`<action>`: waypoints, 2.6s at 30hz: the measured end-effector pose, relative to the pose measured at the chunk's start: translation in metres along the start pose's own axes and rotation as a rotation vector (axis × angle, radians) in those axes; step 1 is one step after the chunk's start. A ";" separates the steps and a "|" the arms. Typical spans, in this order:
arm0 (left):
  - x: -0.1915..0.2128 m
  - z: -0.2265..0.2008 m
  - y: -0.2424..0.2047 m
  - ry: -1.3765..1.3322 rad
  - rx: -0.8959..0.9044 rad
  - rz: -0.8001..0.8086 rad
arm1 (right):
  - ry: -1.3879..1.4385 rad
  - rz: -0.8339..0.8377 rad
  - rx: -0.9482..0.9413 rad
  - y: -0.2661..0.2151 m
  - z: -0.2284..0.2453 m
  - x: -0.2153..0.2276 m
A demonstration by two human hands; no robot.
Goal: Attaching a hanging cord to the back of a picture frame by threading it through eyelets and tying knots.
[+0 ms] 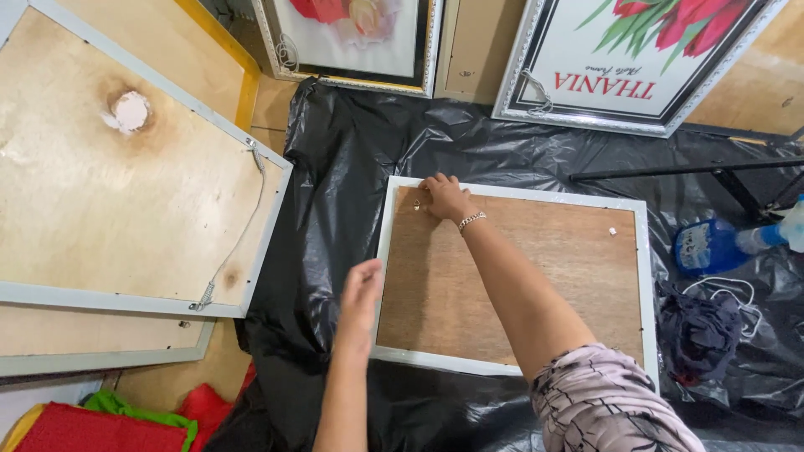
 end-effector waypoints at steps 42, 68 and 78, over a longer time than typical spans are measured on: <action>-0.014 0.040 0.028 1.207 0.043 0.148 | 0.123 0.022 -0.067 0.022 0.020 0.006; 0.132 -0.021 -0.060 0.530 -0.197 -0.291 | -0.259 -0.338 0.148 0.011 0.016 0.006; 0.130 0.020 -0.059 0.435 -0.112 -0.343 | -0.130 -0.307 0.160 0.000 0.018 0.027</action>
Point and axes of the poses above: each hand's wrist, its own y-axis towards the middle knuckle, its own x-axis out of the back of the hand, z = x × y, the point moved 3 cm from there along y, towards the middle knuckle, and after that the axes turned 14 degrees about x, right-handed, at the moved point
